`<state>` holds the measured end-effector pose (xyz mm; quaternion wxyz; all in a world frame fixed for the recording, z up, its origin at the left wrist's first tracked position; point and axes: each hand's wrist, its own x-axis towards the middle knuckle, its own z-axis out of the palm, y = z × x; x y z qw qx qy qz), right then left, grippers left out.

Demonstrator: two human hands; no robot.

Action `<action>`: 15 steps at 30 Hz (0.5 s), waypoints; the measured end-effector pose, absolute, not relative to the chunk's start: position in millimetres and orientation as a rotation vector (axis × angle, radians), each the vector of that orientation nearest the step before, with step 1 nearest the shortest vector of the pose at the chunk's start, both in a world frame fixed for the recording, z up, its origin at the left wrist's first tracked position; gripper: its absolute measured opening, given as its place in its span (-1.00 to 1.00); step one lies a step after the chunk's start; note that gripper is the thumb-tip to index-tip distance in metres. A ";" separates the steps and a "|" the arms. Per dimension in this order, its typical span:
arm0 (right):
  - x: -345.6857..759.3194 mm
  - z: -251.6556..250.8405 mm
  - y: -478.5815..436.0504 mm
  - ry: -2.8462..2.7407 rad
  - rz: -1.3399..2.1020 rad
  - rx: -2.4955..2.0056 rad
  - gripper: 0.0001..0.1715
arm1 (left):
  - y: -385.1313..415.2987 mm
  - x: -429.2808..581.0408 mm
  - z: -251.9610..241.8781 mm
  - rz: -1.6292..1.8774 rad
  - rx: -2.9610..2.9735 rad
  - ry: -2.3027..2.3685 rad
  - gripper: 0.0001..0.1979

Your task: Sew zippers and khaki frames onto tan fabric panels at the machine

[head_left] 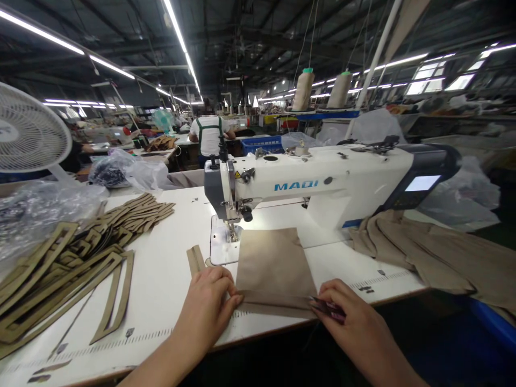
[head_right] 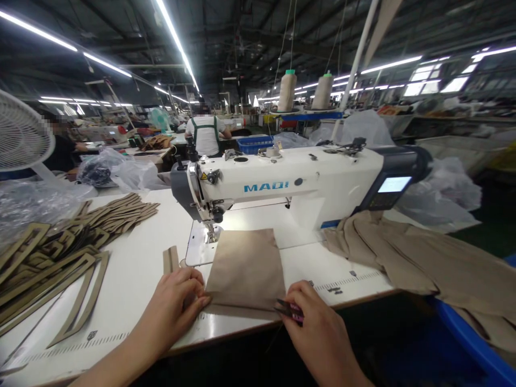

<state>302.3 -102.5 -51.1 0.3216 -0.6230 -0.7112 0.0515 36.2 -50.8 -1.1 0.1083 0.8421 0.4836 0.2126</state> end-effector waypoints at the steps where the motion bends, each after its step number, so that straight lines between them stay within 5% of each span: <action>1: 301.2 -49.6 -101.9 -1.875 0.100 -1.654 -0.78 | -51.1 36.9 -0.7 0.611 2.480 1.435 -0.89; 5: 298.0 -44.7 -102.0 -1.896 0.018 -1.626 -0.91 | -50.7 40.5 -6.0 0.658 2.559 1.386 -0.90; 10: 304.1 -50.1 -110.3 -1.998 -0.114 -1.451 -0.65 | -44.7 45.6 -18.2 0.921 2.996 1.025 -0.78; 15: 295.5 -62.9 -122.2 -2.108 -0.355 -1.248 -0.43 | -32.2 59.3 -6.1 0.607 3.145 1.166 -0.75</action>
